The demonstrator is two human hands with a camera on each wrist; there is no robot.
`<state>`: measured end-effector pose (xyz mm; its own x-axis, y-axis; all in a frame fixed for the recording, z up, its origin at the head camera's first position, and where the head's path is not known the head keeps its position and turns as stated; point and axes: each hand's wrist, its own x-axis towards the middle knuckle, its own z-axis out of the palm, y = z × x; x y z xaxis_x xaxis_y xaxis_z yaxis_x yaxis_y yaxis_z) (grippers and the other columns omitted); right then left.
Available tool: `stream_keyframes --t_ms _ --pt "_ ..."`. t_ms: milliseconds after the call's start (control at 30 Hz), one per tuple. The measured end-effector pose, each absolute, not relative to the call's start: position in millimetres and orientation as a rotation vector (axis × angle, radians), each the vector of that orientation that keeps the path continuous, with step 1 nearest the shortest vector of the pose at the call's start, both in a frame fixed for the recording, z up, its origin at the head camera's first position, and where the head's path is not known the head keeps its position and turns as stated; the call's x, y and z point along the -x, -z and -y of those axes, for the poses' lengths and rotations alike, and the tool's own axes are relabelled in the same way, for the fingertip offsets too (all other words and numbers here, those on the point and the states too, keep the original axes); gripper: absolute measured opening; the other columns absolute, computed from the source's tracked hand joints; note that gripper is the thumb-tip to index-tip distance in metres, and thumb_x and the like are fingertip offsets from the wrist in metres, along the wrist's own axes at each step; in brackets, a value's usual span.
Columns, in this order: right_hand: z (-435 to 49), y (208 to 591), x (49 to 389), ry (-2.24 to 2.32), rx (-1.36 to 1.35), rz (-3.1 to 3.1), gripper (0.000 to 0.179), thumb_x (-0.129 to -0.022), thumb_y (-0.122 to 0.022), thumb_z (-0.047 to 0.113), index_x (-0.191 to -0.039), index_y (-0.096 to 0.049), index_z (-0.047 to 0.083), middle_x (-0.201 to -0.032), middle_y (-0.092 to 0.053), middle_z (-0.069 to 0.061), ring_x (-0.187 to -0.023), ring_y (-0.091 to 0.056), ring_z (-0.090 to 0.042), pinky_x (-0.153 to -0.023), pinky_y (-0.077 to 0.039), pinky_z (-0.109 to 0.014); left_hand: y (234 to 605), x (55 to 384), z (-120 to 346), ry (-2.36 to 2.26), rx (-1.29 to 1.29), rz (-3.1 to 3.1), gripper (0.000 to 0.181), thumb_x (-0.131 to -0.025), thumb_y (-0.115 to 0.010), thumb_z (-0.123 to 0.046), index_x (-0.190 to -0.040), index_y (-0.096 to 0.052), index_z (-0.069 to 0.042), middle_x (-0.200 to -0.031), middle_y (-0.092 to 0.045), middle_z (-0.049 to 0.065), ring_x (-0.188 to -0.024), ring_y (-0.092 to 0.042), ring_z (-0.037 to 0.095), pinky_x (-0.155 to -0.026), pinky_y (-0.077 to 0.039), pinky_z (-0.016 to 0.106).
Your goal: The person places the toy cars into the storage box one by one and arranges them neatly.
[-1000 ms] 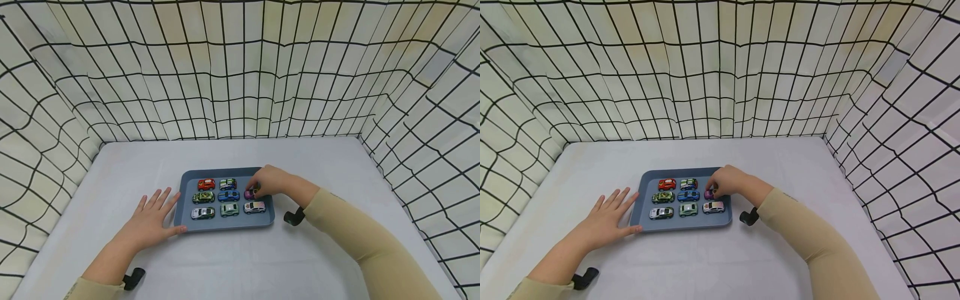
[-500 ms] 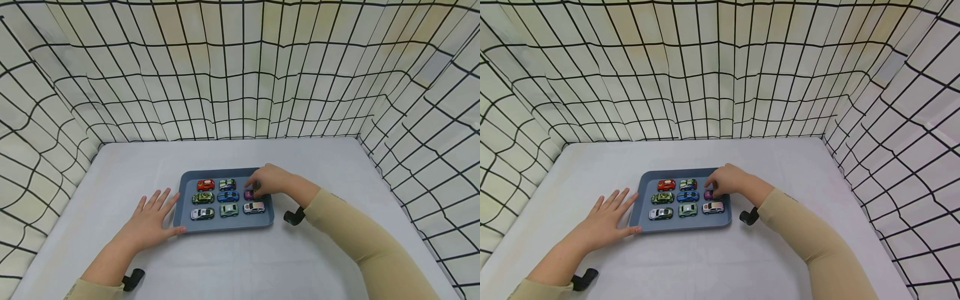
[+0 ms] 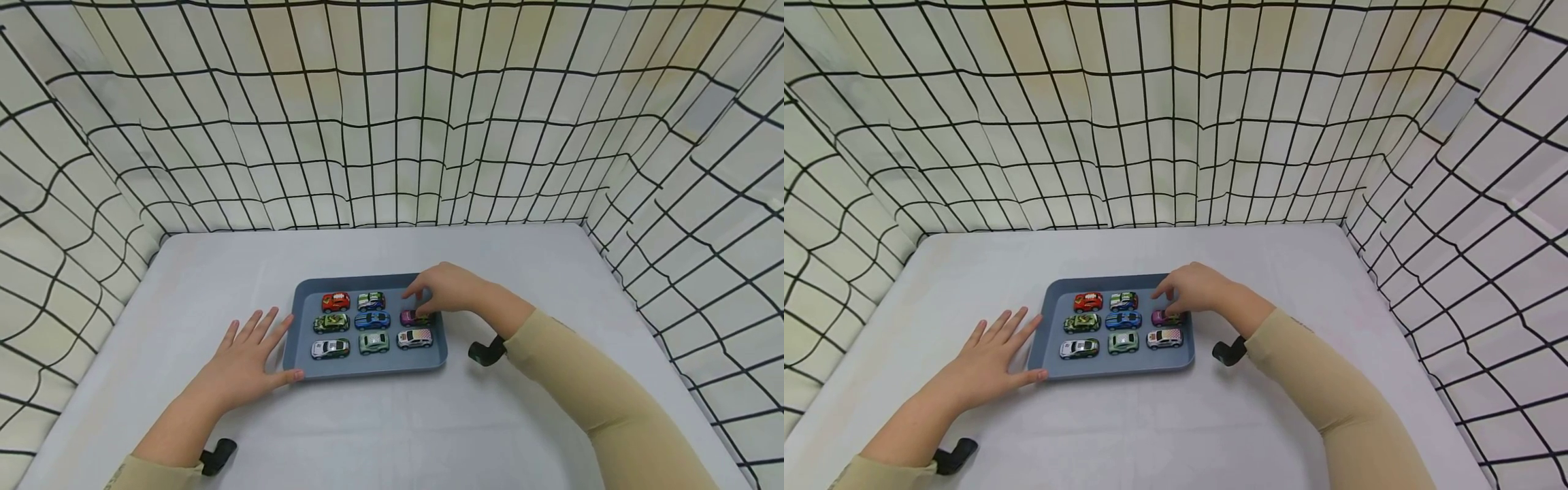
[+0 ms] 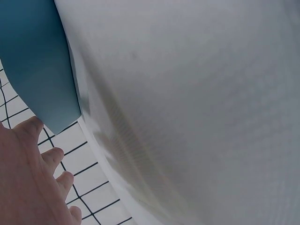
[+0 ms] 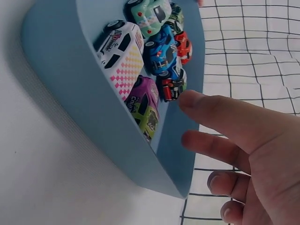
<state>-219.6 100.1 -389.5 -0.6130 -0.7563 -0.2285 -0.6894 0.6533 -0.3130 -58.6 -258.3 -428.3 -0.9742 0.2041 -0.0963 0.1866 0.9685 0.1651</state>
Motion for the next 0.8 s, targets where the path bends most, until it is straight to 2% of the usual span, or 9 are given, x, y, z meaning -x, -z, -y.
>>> stream_keyframes --t_ms 200,433,633,800 --pt "-110 386 220 0.353 1.169 -2.546 0.041 -0.087 -0.077 0.032 -0.127 -0.070 0.023 -0.102 -0.070 0.005 -0.094 -0.061 -0.014 -0.084 -0.052 -0.033 427 58 258 -0.246 -0.296 -3.007 0.108 -0.078 -0.057 -0.080 -0.157 -0.028 -0.013 -0.162 -0.020 0.021 -0.148 -0.012 0.045 -0.116 -0.003 0.067" --pt "-131 386 219 0.368 1.143 -2.569 0.039 -0.087 -0.078 0.028 -0.125 -0.071 0.020 -0.101 -0.070 0.003 -0.100 -0.062 -0.019 -0.094 -0.051 -0.039 427 58 258 -0.240 -0.297 -2.999 0.109 -0.078 -0.054 -0.083 -0.157 -0.028 -0.013 -0.162 -0.020 0.021 -0.147 -0.013 0.046 -0.116 -0.004 0.068" --pt "-157 388 217 0.355 1.052 -2.591 0.038 -0.087 -0.078 0.030 -0.124 -0.072 0.024 -0.100 -0.068 0.007 -0.098 -0.062 -0.020 -0.087 -0.052 -0.037 427 57 257 -0.249 -0.298 -2.999 0.108 -0.078 -0.054 -0.082 -0.157 -0.029 -0.012 -0.162 -0.020 0.022 -0.147 -0.013 0.046 -0.116 -0.004 0.068" --pt "-185 390 212 0.377 0.991 -2.592 0.039 -0.086 -0.079 0.029 -0.124 -0.072 0.023 -0.103 -0.070 0.003 -0.099 -0.062 -0.022 -0.088 -0.053 -0.039 426 58 258 -0.250 -0.304 -2.999 0.109 -0.078 -0.054 -0.082 -0.157 -0.028 -0.012 -0.162 -0.020 0.022 -0.148 -0.012 0.046 -0.116 -0.003 0.068"
